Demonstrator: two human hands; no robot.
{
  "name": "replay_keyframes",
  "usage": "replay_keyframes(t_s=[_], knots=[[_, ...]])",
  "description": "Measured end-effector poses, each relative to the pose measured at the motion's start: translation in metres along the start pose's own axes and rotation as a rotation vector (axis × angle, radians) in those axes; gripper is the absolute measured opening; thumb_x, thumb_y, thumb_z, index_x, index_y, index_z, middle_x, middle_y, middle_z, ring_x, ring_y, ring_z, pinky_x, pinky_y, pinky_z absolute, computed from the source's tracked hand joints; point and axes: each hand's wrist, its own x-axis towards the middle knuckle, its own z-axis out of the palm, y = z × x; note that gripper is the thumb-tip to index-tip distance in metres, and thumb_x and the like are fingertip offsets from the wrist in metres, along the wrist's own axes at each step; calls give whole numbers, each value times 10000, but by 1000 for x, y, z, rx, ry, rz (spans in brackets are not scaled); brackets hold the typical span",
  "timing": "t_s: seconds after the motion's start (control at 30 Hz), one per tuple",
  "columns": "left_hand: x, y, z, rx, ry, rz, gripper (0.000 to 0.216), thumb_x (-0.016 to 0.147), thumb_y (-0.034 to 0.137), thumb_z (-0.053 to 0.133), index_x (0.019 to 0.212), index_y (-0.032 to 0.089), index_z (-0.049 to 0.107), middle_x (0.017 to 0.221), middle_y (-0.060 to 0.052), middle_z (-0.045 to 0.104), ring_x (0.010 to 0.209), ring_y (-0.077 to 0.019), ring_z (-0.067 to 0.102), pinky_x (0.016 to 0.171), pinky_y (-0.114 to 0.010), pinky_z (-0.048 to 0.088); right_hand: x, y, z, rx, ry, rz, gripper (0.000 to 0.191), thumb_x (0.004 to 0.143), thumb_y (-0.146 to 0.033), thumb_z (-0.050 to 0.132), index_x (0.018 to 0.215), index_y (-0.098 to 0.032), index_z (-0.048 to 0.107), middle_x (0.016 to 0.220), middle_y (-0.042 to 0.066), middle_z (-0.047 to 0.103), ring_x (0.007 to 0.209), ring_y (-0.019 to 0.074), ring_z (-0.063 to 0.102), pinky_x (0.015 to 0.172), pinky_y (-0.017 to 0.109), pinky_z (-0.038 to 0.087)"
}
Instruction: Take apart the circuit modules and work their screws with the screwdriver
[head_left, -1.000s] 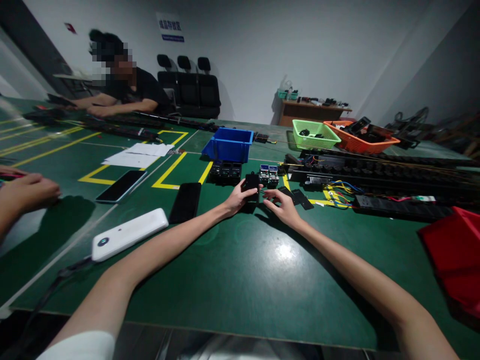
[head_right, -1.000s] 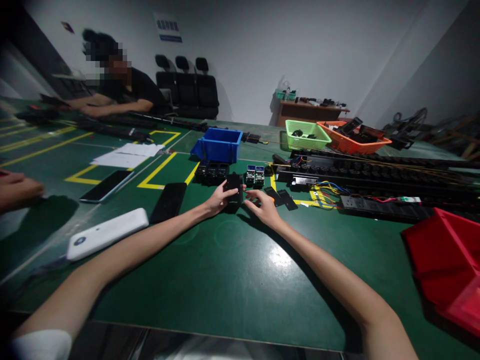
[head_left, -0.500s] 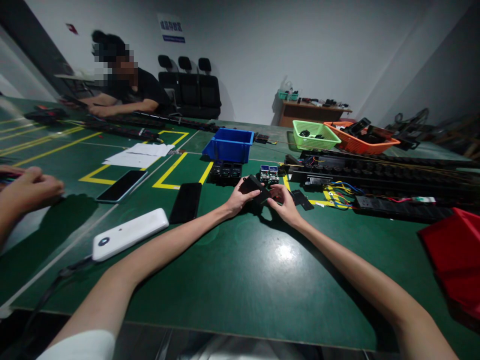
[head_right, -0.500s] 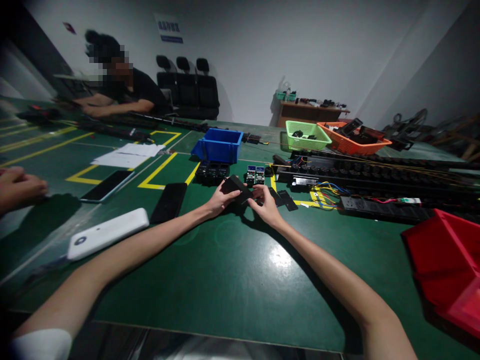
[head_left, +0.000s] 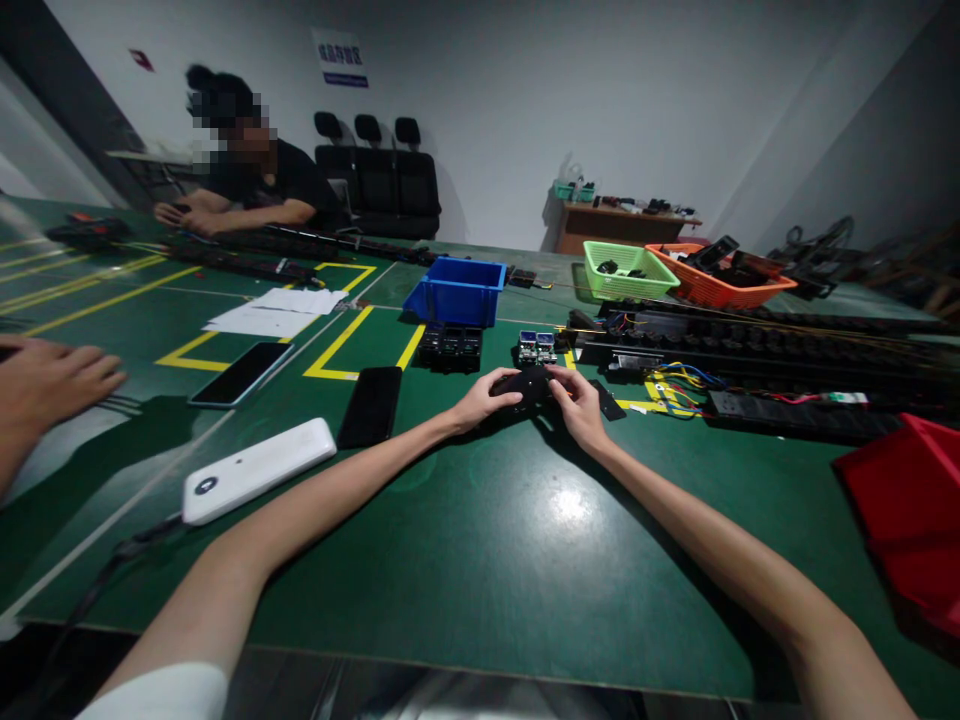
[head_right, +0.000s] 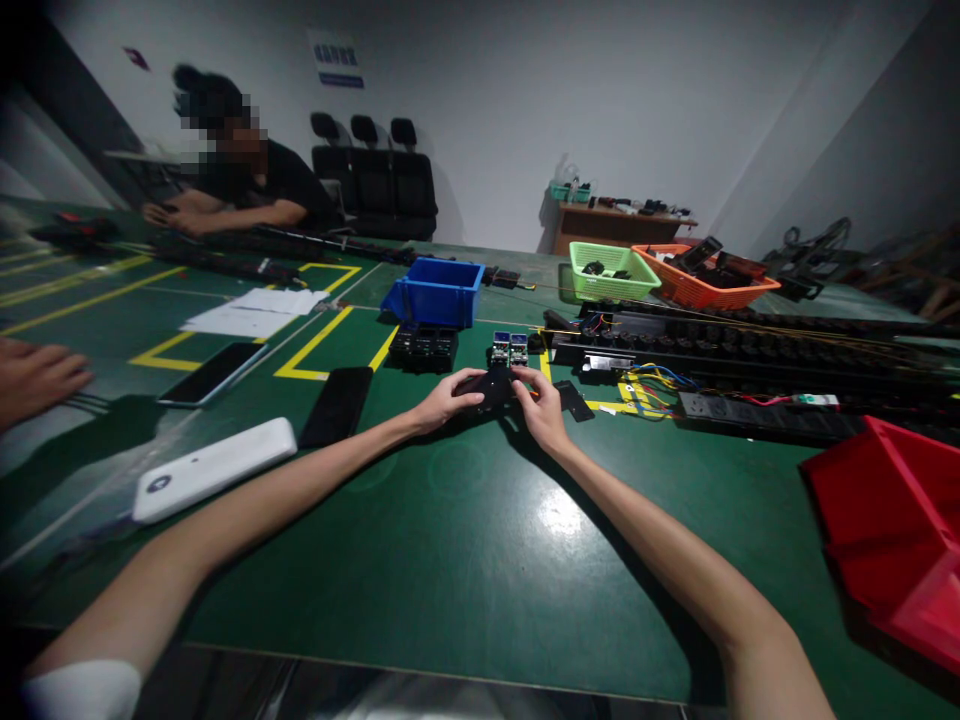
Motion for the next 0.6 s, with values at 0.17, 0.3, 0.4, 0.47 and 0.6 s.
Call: replay_keyframes(t_s=[0.17,0.3,0.4,0.47,0.6], knots=[[0,5,-4,-153,-83,-97,617,712,333,750,1276,196,539,1223,-109,626,1046,-241,633,901,-378,494,0,5,1,65,-59,44,351,873,-432,566,1143,-228,659,1226,90,627,1134,249,589,811,384,581],[-1,7,-6,-207,-125,-137,711,654,271,798,1285,233,473,1073,-79,674,910,-204,675,824,-342,519,1,7,0,22,-108,8,357,897,-426,536,1183,-248,655,1277,80,607,1198,247,558,911,408,547],[-1,6,-6,-230,-154,-137,858,639,246,809,1358,270,341,1010,-65,680,829,-190,689,793,-348,531,1,8,1,-3,-151,-20,388,906,-411,529,1249,-255,621,1315,75,589,1242,244,533,1001,426,492],[-1,6,-5,-244,-153,-127,953,630,245,815,1401,289,256,1010,-70,672,792,-189,690,778,-369,542,0,9,3,24,-187,-18,438,903,-402,536,1316,-258,566,1361,75,557,1264,242,521,1032,429,469],[-2,8,-2,-277,-112,-126,994,631,240,811,1425,331,220,1105,-88,614,789,-190,683,766,-413,566,-2,8,7,92,-214,21,524,900,-377,542,1402,-251,458,1403,100,521,1240,238,548,984,416,510]])
